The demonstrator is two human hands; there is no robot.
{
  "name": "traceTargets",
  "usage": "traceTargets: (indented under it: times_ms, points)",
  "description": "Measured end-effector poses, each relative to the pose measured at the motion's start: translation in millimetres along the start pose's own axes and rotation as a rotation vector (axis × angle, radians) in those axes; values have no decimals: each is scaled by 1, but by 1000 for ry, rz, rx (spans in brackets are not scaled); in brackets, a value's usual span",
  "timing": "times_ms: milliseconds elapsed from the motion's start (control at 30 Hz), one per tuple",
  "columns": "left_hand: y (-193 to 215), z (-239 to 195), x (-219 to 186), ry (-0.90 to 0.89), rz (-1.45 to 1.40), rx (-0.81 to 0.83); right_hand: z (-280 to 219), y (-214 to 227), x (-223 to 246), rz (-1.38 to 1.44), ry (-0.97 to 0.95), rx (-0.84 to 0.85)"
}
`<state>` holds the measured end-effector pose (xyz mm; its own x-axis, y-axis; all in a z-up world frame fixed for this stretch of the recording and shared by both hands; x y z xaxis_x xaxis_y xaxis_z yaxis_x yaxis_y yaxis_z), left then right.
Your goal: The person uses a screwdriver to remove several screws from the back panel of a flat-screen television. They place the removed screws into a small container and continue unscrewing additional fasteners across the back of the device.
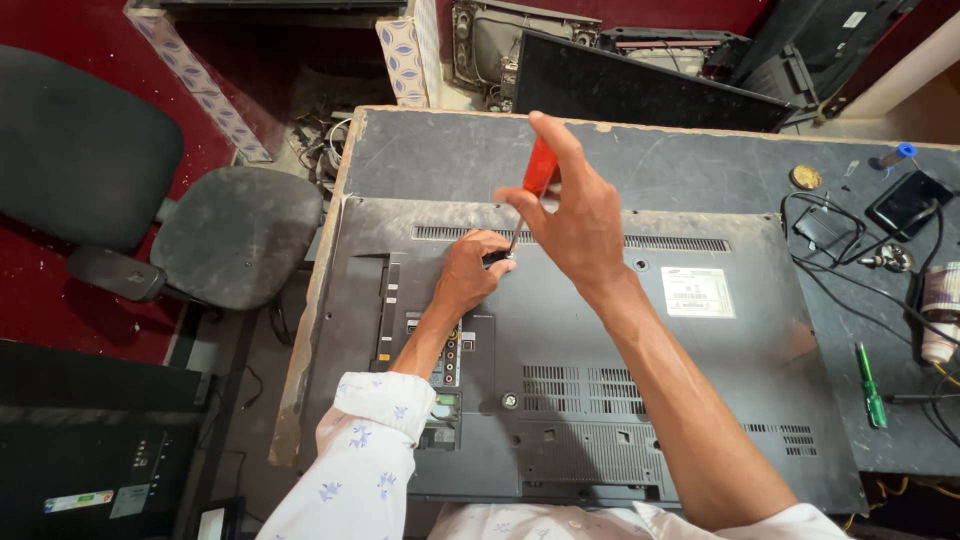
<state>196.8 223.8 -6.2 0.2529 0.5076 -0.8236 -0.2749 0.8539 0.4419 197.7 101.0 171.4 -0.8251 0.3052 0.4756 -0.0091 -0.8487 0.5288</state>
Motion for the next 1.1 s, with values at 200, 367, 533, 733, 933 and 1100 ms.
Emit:
traceTargets:
  times_ms: [200, 367, 533, 733, 933, 1100]
  points:
    - [4, -2, -6, -26, -40, 2, 5, -2, 2, 41, -32, 39]
    - [4, 0, 3, 4, -92, -27, 10, 1, 20, 29, 113, 27]
    - [1, 1, 9, 26, -127, 2, 12, -4, 11, -109, -64, 112]
    - [3, -2, 0, -14, -83, 15, 16, -3, 24, 169, 47, 91]
    - [2, 0, 1, 28, -77, 28, 15, 0, 27, 125, 104, 70]
    - [-1, -1, 2, 11, -76, 30, 15, -1, 14, -62, -59, 86]
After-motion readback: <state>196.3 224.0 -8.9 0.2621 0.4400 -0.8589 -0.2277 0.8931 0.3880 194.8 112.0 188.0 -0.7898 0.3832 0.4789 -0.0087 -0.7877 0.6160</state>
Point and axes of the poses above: each hand's wrist, its own z-axis towards the middle knuckle, its own y-axis out of the back of the hand, x = y × z, the point moved 9 cm from there along z, towards the middle knuckle, and after that the axes turned 4 degrees about y, right-handed, at the moved point
